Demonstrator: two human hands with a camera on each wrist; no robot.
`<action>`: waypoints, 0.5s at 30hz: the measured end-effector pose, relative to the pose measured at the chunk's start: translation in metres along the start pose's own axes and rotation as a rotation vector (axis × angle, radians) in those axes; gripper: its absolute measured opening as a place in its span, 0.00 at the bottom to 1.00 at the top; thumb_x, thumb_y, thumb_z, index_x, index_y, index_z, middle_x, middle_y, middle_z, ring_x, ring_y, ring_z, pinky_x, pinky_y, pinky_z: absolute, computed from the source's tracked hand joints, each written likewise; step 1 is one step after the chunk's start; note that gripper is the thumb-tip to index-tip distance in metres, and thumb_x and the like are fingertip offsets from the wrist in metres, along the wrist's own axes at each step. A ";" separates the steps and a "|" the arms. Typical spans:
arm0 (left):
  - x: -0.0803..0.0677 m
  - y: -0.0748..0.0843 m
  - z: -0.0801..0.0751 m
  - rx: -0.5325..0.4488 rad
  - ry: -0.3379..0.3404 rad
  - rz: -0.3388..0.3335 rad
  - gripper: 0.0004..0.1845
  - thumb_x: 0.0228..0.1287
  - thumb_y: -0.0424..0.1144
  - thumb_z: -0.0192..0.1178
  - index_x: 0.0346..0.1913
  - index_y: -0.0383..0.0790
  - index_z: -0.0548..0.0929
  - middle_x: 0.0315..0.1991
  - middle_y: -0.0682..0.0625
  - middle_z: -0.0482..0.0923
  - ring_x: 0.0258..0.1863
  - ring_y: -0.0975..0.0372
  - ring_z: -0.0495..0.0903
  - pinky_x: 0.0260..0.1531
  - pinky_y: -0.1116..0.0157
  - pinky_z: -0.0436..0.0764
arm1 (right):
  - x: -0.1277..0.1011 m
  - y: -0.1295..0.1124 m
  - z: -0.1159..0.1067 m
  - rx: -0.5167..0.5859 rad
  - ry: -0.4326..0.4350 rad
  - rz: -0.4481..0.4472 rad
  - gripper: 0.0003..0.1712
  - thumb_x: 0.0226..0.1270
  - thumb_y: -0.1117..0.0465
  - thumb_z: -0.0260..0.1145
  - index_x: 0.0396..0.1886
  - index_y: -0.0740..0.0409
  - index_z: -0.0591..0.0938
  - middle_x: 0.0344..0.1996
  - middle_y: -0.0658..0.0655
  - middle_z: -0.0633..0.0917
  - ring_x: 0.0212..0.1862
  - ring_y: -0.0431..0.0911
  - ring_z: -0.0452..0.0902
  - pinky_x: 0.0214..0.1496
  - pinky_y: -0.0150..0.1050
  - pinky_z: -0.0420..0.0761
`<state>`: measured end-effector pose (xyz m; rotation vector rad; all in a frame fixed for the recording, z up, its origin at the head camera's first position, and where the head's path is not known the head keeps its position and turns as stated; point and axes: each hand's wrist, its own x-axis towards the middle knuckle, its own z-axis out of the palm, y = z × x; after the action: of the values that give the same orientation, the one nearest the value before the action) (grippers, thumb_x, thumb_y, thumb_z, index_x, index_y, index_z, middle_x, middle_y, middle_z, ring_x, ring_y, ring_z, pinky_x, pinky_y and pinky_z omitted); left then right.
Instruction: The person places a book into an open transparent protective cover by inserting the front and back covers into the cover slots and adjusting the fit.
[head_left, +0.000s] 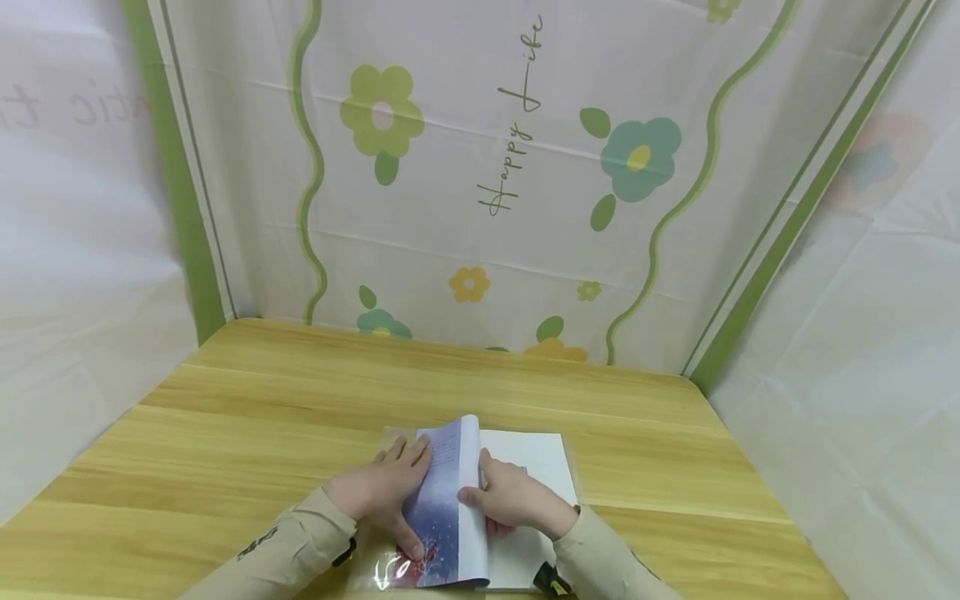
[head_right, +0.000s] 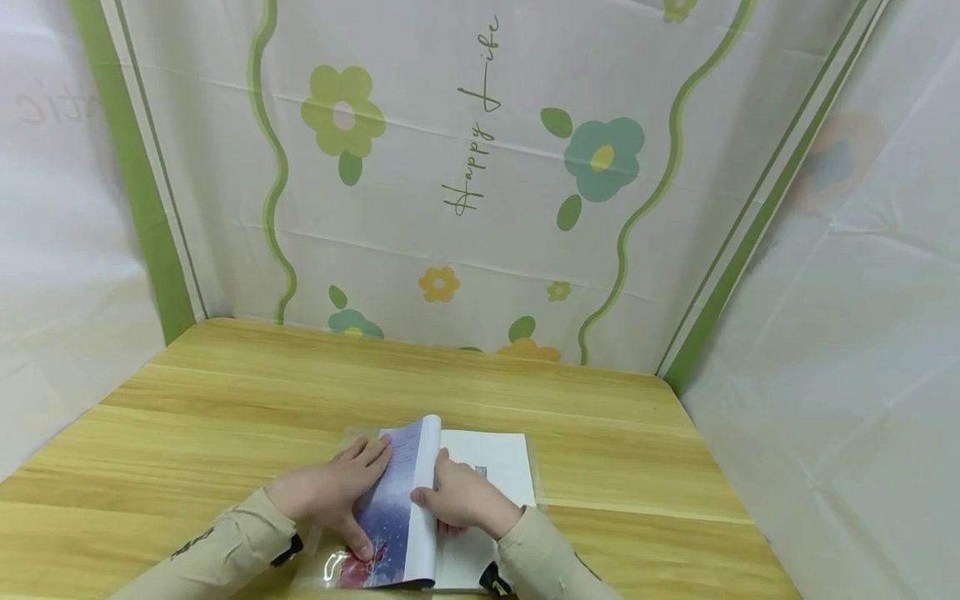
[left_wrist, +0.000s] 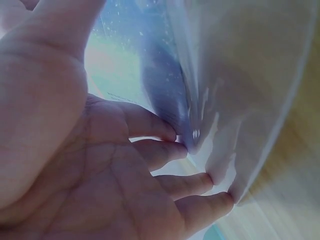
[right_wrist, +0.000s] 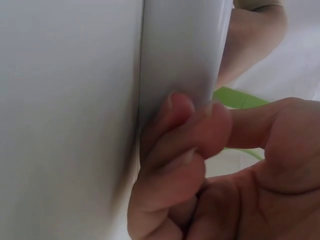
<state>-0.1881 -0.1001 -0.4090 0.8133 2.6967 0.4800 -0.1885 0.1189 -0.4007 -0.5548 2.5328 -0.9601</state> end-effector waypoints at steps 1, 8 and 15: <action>0.000 0.000 0.000 -0.002 0.001 0.000 0.74 0.28 0.63 0.79 0.73 0.22 0.52 0.75 0.30 0.44 0.71 0.33 0.43 0.68 0.41 0.50 | 0.000 0.000 0.000 -0.002 -0.002 0.000 0.42 0.71 0.57 0.63 0.69 0.82 0.55 0.12 0.55 0.77 0.09 0.42 0.70 0.09 0.36 0.71; 0.000 -0.001 -0.001 -0.006 0.000 0.013 0.73 0.29 0.62 0.80 0.72 0.20 0.52 0.74 0.29 0.44 0.71 0.32 0.43 0.67 0.39 0.50 | 0.001 0.001 -0.003 0.020 -0.039 0.012 0.41 0.74 0.55 0.60 0.71 0.79 0.55 0.11 0.55 0.77 0.10 0.42 0.69 0.10 0.35 0.70; 0.000 -0.001 -0.001 -0.004 -0.001 -0.001 0.73 0.29 0.61 0.80 0.72 0.21 0.52 0.74 0.29 0.45 0.71 0.33 0.43 0.68 0.40 0.50 | 0.000 0.002 -0.005 0.067 -0.055 0.018 0.37 0.74 0.54 0.60 0.70 0.73 0.60 0.12 0.57 0.78 0.10 0.43 0.70 0.11 0.36 0.70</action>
<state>-0.1891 -0.1006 -0.4081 0.8113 2.6941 0.4846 -0.1915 0.1226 -0.3989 -0.5303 2.4433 -1.0056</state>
